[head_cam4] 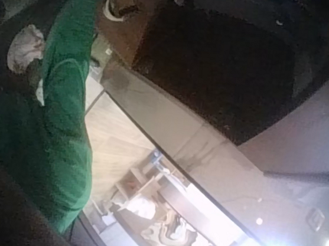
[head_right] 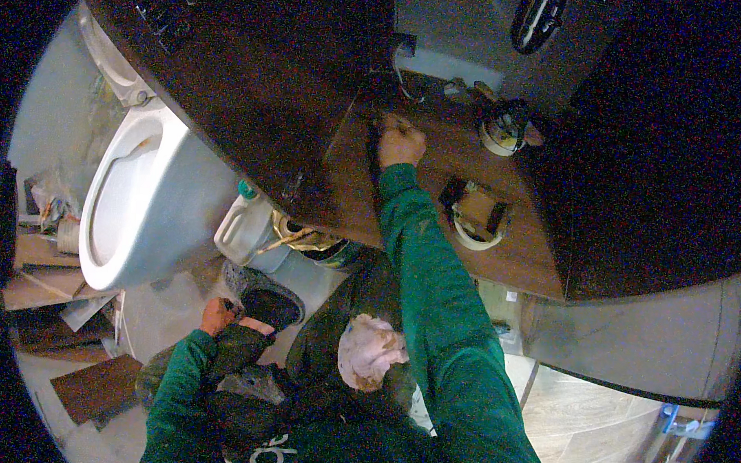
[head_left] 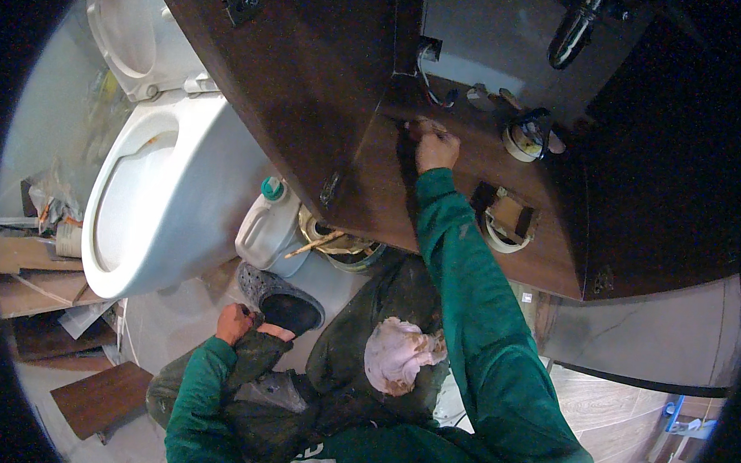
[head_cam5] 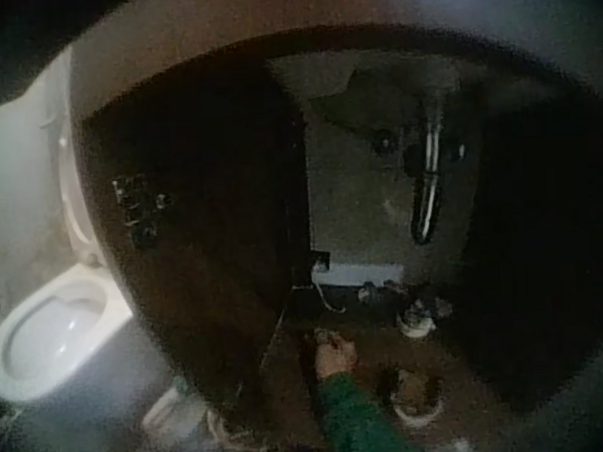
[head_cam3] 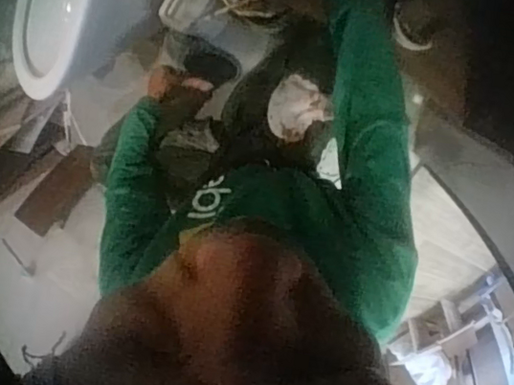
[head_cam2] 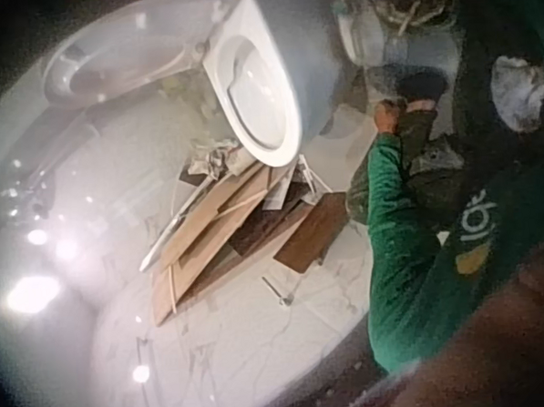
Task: The person sits on the floor and uses a small brush to apply paint to the interior edges and corners of a bathroom vanity cabinet. They repeatedly dip the brush into a small paint container and wipe excess paint on a cloth.
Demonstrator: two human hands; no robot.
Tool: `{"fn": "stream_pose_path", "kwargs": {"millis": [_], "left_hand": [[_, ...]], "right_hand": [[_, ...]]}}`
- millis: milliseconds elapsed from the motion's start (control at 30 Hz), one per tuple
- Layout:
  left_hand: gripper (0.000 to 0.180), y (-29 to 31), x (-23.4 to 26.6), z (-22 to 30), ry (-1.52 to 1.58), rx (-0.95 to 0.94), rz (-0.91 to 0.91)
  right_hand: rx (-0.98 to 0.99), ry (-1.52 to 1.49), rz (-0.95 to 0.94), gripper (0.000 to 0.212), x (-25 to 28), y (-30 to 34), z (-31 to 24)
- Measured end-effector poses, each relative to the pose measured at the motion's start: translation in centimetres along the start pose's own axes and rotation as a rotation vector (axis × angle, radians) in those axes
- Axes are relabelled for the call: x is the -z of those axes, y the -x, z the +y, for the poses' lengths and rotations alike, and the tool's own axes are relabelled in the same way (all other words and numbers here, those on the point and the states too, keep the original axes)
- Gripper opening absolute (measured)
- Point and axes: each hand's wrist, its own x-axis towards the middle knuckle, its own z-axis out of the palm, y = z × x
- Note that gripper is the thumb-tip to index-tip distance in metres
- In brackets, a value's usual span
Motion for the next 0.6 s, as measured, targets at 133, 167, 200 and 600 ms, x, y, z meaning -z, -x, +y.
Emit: {"fn": "stream_pose_path", "kwargs": {"millis": [133, 167, 200, 600], "left_hand": [[0.028, 0.0, -0.1, 0.3, 0.017, 0.034, 0.007], [0.028, 0.0, -0.1, 0.4, -0.009, 0.037, 0.007], [0.029, 0.0, 0.0, 0.5, -0.038, 0.039, 0.001], [0.029, 0.4, 0.5, 1.3, -0.013, 0.057, 0.008]], "right_hand": [[-0.005, 0.017, -0.004, 0.028, -0.2, -0.1, 0.1], [-0.007, 0.001, -0.004, 0.028, -0.3, -0.1, 0.1], [-0.010, -0.015, -0.004, 0.028, -0.3, -0.1, 0.1], [0.032, 0.084, -0.104, 0.023, 1.6, 2.8, -1.4]]}}
